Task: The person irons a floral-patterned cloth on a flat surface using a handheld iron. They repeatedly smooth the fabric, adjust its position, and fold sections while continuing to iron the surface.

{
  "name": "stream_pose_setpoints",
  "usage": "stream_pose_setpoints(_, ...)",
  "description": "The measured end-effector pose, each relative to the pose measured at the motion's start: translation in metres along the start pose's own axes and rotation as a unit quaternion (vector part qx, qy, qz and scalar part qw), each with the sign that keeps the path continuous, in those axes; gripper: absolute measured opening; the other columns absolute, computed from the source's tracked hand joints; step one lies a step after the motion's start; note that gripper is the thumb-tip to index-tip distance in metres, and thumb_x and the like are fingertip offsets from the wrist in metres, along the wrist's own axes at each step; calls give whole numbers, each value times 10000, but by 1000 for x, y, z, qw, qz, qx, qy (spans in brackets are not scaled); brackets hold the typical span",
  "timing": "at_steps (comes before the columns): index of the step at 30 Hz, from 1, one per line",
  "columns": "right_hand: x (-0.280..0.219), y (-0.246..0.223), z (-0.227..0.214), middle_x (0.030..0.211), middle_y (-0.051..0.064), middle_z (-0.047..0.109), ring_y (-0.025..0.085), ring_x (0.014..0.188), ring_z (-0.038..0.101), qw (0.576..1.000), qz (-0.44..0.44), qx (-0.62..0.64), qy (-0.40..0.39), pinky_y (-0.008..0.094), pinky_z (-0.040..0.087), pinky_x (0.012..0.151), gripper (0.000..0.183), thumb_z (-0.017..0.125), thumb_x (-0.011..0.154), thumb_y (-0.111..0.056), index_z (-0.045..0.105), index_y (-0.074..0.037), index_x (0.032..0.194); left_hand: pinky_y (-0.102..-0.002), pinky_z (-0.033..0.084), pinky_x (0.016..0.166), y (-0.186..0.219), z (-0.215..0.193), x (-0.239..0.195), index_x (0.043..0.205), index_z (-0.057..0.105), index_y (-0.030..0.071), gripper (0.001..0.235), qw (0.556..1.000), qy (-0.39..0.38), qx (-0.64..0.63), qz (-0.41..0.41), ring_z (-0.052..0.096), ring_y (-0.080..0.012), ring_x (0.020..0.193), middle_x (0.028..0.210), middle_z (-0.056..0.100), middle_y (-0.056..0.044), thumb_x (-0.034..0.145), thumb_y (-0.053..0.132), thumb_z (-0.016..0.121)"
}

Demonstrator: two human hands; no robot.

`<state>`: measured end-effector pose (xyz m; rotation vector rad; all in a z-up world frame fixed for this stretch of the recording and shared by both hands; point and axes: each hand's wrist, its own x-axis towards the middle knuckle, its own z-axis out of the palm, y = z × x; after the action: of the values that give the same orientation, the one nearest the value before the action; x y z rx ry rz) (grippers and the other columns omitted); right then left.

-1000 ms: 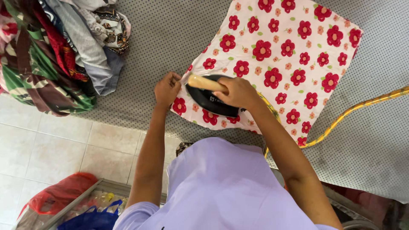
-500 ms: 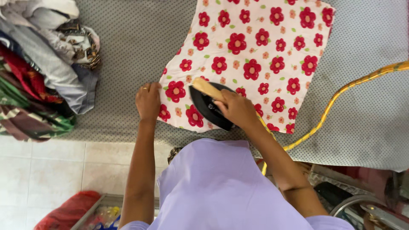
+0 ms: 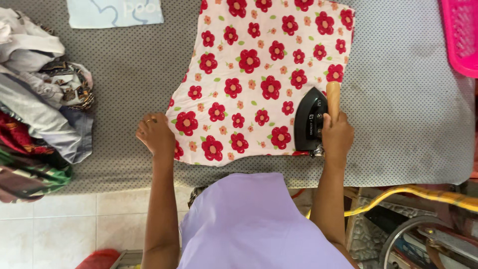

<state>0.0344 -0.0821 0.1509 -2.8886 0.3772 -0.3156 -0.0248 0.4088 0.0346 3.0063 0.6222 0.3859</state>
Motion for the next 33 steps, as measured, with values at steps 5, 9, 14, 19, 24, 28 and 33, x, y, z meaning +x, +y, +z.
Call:
stream_pose_setpoints(5,4,7,-4,871,224,718,446,805,703,993,-73,71,-50,513,548,737,345,711,989,-385,706,-79,1148,-636,247,1253,106,4,18,1418,600,135,428,974,-24,-211,78,391,-278,1516,1607,471,-68,995,135,535)
stream_pose_setpoints(9,-5,-6,1,860,205,737,443,774,705,998,-34,34,-27,527,545,671,395,736,890,-427,728,-133,1153,-706,104,1200,178,15,8,1593,366,134,716,964,-75,-204,150,156,-309,1575,1703,233,-70,988,450,580)
stream_pose_setpoints(14,21,5,20,832,195,734,428,766,710,996,76,-45,30,546,542,674,424,706,958,-521,722,-136,1136,-696,54,1210,183,17,7,1643,284,190,830,966,-125,-196,116,106,-286,1599,1732,158,3,971,588,568)
stream_pose_setpoints(19,106,48,32,844,211,730,428,757,711,989,91,-88,77,541,548,647,443,729,977,-500,729,-67,1072,-690,47,1219,182,21,6,1648,294,205,836,971,-95,-177,130,102,-289,1603,1741,153,-13,966,611,556)
stream_pose_setpoints(24,133,61,13,870,194,732,350,744,713,997,2,61,36,475,558,705,400,812,958,-388,751,-61,1179,-697,50,1214,181,25,5,1651,298,201,829,973,-88,-164,139,99,-297,1597,1736,148,-23,977,624,528)
stream_pose_setpoints(28,114,43,-6,840,172,728,333,698,704,987,-140,55,-50,457,550,681,434,844,895,-359,751,-94,1226,-701,56,1208,183,27,6,1646,309,202,818,973,-98,-158,136,102,-299,1596,1738,145,-19,982,627,525)
stream_pose_setpoints(33,93,17,3,880,153,741,361,754,715,975,-217,38,9,462,556,672,397,824,904,-355,735,-116,1208,-702,65,1213,182,23,4,1646,315,196,821,973,-93,-163,136,96,-297,1600,1741,148,-20,978,618,536)
